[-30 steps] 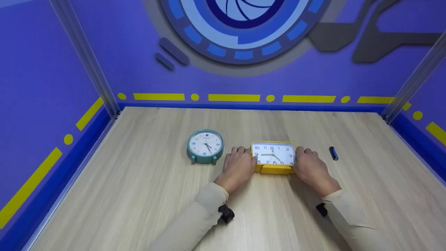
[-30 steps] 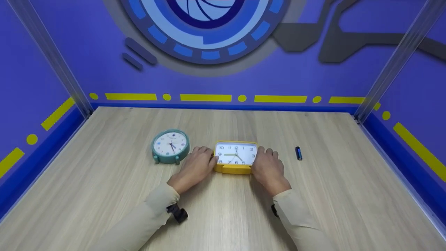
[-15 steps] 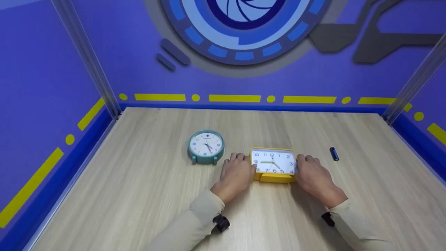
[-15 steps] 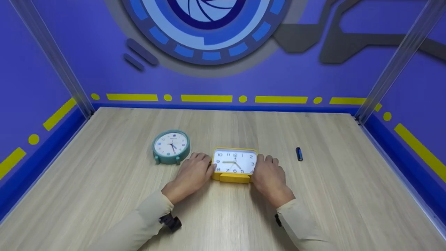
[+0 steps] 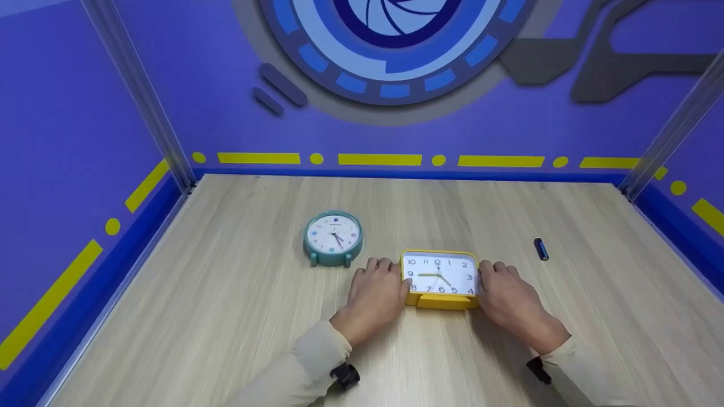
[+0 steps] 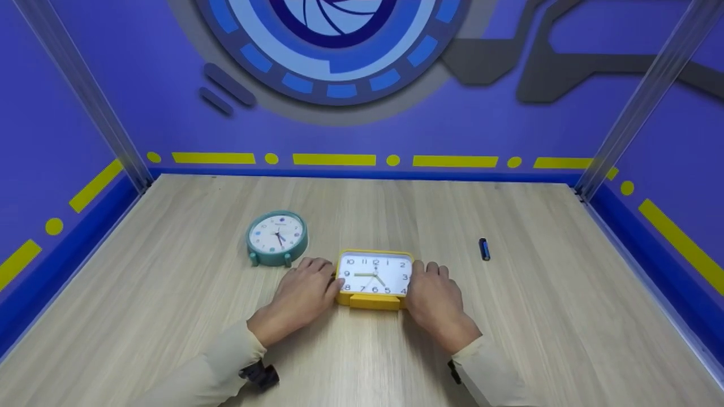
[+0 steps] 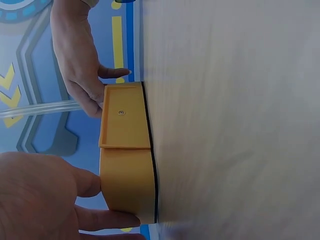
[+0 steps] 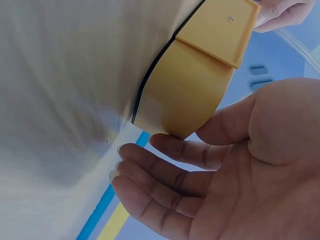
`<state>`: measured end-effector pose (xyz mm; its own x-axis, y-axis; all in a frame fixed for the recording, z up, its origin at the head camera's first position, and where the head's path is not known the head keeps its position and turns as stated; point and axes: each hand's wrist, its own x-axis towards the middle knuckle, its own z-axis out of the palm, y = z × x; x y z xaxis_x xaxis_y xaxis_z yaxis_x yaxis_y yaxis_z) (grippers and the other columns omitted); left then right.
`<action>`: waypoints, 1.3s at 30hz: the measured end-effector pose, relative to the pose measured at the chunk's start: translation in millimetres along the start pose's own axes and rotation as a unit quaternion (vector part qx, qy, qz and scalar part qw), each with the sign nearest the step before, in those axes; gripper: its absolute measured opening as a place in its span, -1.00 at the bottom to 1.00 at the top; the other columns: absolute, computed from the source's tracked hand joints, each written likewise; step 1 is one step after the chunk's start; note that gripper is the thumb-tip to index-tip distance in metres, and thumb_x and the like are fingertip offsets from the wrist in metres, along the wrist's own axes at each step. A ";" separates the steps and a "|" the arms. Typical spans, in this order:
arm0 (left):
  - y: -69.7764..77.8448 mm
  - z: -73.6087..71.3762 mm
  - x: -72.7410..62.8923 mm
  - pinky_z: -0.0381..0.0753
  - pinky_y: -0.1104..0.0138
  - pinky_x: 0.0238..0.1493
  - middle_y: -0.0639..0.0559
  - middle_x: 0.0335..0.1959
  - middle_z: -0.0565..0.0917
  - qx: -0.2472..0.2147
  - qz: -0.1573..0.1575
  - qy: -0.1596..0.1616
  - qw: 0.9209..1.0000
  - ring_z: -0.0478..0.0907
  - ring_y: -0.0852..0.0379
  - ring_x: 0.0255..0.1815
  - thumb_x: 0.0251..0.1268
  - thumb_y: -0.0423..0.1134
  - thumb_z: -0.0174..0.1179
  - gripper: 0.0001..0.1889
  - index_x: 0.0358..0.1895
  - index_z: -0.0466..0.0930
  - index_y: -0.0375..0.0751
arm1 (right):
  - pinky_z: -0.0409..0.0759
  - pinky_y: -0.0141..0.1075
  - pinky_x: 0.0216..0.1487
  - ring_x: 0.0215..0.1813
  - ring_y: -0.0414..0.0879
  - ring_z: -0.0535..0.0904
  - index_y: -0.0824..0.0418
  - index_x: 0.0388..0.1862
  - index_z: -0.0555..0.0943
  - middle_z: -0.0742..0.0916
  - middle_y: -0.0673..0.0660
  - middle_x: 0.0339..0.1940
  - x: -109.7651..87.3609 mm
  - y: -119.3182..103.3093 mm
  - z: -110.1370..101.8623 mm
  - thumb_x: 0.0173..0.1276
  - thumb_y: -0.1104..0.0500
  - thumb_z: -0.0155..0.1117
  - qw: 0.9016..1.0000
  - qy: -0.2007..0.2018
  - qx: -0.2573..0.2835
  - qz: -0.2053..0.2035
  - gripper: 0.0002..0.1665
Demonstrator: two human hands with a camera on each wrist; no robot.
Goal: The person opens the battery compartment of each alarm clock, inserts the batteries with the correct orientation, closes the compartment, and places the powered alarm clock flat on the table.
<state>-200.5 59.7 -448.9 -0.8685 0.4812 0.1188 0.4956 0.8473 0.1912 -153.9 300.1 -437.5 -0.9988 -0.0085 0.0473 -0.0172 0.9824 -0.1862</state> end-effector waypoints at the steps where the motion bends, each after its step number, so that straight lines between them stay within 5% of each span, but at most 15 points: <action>1: -0.5 -0.1 -1.2 0.56 0.01 0.12 -0.12 0.16 0.66 0.001 -0.001 -0.001 1.000 0.51 -0.08 0.19 0.70 0.06 0.00 -0.49 0.27 0.66 -0.30 | 0.62 0.12 -0.11 -0.11 0.24 0.52 0.56 0.26 0.46 0.63 0.43 -0.04 -0.9 -0.5 0.2 0.63 0.25 0.05 1.000 0.000 0.001 -0.001 -0.58; 12: -7.1 -5.9 -15.3 0.56 -0.01 0.18 -0.12 0.20 0.65 -0.028 -0.015 -0.029 0.999 0.51 -0.07 0.15 0.69 0.05 0.03 -0.50 0.33 0.63 -0.27 | 0.62 0.11 -0.05 -0.06 0.21 0.53 0.54 0.31 0.45 0.64 0.42 0.03 -10.4 -8.1 -1.7 0.64 0.20 0.06 1.000 -0.024 0.014 -0.007 -0.54; 23: -12.1 -18.1 -17.2 0.59 0.07 0.04 -0.10 0.12 0.67 -0.040 -0.005 -0.071 0.997 0.51 -0.03 0.04 0.63 0.06 0.12 -0.50 0.31 0.64 -0.26 | 0.53 0.00 -0.19 -0.23 0.08 0.49 0.47 0.05 0.53 0.63 0.21 -0.23 -13.8 -5.3 -6.8 0.58 0.24 0.09 0.997 -0.030 0.070 -0.018 -0.72; 32: -14.9 -11.7 -14.0 0.58 0.08 0.06 -0.12 0.11 0.66 -0.080 -0.017 -0.065 0.995 0.51 -0.05 0.06 0.64 0.00 0.08 -0.52 0.26 0.66 -0.34 | 0.53 -0.11 -0.24 -0.20 0.02 0.55 0.60 0.52 0.21 0.69 0.26 -0.08 -5.3 -1.4 -7.5 0.57 0.22 0.03 0.981 -0.082 0.170 0.046 -0.31; 39: -14.9 -8.8 -12.7 0.55 0.04 0.16 -0.13 0.21 0.63 -0.109 -0.029 -0.066 0.991 0.48 -0.06 0.13 0.65 -0.04 0.02 -0.52 0.29 0.66 -0.34 | 0.52 -0.14 -0.30 -0.27 -0.01 0.54 0.55 0.55 0.19 0.67 0.25 -0.13 -2.8 -1.8 -3.1 0.56 0.25 0.09 0.973 -0.081 0.211 0.044 -0.30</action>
<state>-196.9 39.0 -444.7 -0.8821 0.4704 -0.0240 0.4225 0.8129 0.4009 -150.9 298.9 -434.3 -0.9908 0.0088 -0.1347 0.0848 0.8170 -0.5703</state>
